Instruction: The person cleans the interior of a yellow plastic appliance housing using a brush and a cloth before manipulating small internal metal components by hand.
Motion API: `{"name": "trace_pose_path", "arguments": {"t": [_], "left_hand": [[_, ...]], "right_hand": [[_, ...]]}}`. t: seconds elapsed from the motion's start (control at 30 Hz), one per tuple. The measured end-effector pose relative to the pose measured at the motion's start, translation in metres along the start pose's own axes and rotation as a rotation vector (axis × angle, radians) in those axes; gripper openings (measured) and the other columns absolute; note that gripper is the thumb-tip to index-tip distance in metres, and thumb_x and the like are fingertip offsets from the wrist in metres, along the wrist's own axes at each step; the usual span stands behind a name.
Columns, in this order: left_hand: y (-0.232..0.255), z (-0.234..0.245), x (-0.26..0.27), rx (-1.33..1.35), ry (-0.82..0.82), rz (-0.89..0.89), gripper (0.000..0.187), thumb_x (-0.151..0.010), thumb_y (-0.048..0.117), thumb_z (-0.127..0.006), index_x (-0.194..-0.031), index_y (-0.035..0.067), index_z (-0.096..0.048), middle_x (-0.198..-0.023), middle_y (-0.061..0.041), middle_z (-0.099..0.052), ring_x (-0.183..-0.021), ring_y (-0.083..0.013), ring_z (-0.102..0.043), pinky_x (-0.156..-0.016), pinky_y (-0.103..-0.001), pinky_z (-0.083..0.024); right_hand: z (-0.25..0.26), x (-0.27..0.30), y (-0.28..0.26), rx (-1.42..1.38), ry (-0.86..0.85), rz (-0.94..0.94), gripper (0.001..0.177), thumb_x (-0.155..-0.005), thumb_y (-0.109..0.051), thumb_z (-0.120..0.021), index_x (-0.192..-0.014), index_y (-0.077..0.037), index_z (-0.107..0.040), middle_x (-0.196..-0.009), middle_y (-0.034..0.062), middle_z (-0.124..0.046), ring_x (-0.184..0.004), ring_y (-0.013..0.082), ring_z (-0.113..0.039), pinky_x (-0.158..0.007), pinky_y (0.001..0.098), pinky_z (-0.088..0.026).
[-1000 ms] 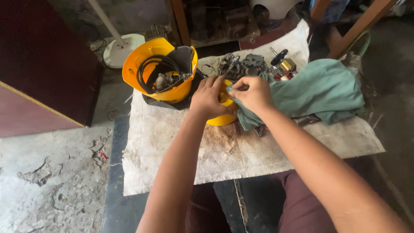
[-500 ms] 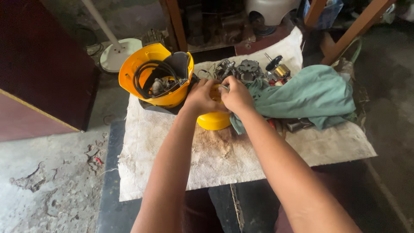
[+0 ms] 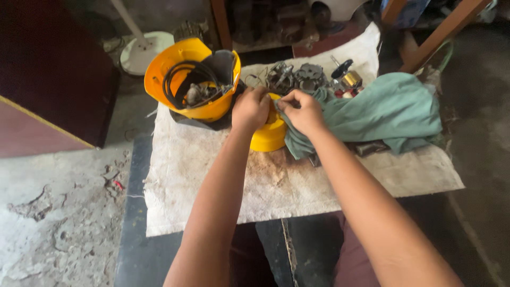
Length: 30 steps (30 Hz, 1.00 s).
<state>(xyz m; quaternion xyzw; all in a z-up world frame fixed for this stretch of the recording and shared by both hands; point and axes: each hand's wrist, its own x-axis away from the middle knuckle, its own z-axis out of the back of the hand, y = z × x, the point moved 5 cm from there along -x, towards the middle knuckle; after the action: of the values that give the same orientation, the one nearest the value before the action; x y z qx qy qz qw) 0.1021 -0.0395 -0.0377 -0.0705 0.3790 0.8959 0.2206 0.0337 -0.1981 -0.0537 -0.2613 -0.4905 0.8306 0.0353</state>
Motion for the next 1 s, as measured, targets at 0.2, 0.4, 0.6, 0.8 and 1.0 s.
{"name": "trace_pose_path", "arguments": {"t": [0.2, 0.4, 0.6, 0.8, 1.0], "left_hand": [[-0.002, 0.001, -0.004, 0.091, -0.005, 0.015, 0.026, -0.092, 0.031, -0.062, -0.111, 0.019, -0.075, -0.114, -0.009, -0.069, -0.111, -0.0336, -0.063, -0.097, -0.043, -0.049], [-0.004, -0.002, -0.006, 0.089, 0.01, -0.023, 0.024, -0.091, 0.029, -0.063, -0.11, 0.018, -0.075, -0.114, -0.008, -0.069, -0.11, -0.034, -0.064, -0.095, -0.043, -0.05], [-0.008, -0.004, -0.007, 0.063, 0.021, -0.009, 0.025, -0.09, 0.028, -0.065, -0.11, 0.018, -0.075, -0.112, -0.008, -0.069, -0.11, -0.0334, -0.063, -0.096, -0.043, -0.049], [-0.009, -0.005, -0.006, 0.098, 0.018, 0.022, 0.024, -0.091, 0.028, -0.066, -0.11, 0.018, -0.074, -0.112, -0.007, -0.069, -0.11, -0.0319, -0.064, -0.094, -0.043, -0.05], [-0.008, -0.002, -0.005, 0.127, 0.019, 0.025, 0.023, -0.091, 0.027, -0.065, -0.11, 0.018, -0.075, -0.11, -0.008, -0.07, -0.105, -0.0306, -0.067, -0.091, -0.042, -0.052]], "right_hand": [[0.005, 0.024, -0.001, -0.014, -0.087, -0.115, 0.015, -0.092, -0.018, -0.078, -0.095, -0.007, -0.069, -0.078, 0.0013, -0.07, -0.07, 0.0071, -0.061, -0.067, 0.0265, -0.052], [-0.002, 0.007, -0.003, -0.054, -0.111, -0.088, 0.017, -0.092, -0.022, -0.078, -0.096, -0.007, -0.069, -0.082, 0.0018, -0.073, -0.074, 0.0088, -0.064, -0.07, 0.0272, -0.053], [-0.013, -0.028, -0.004, 0.319, 0.012, -0.22, 0.024, -0.087, -0.031, -0.08, -0.096, -0.011, -0.072, -0.083, 0.0071, -0.074, -0.074, 0.0231, -0.069, -0.067, 0.0364, -0.052], [-0.013, -0.035, -0.007, 0.237, 0.036, -0.203, 0.024, -0.086, -0.031, -0.08, -0.092, -0.01, -0.071, -0.08, 0.0069, -0.074, -0.073, 0.0227, -0.072, -0.068, 0.036, -0.054], [-0.004, -0.005, -0.015, 0.263, 0.024, -0.233, 0.023, -0.086, -0.029, -0.08, -0.092, -0.01, -0.07, -0.081, 0.0073, -0.074, -0.074, 0.0228, -0.072, -0.069, 0.0359, -0.054]]}}
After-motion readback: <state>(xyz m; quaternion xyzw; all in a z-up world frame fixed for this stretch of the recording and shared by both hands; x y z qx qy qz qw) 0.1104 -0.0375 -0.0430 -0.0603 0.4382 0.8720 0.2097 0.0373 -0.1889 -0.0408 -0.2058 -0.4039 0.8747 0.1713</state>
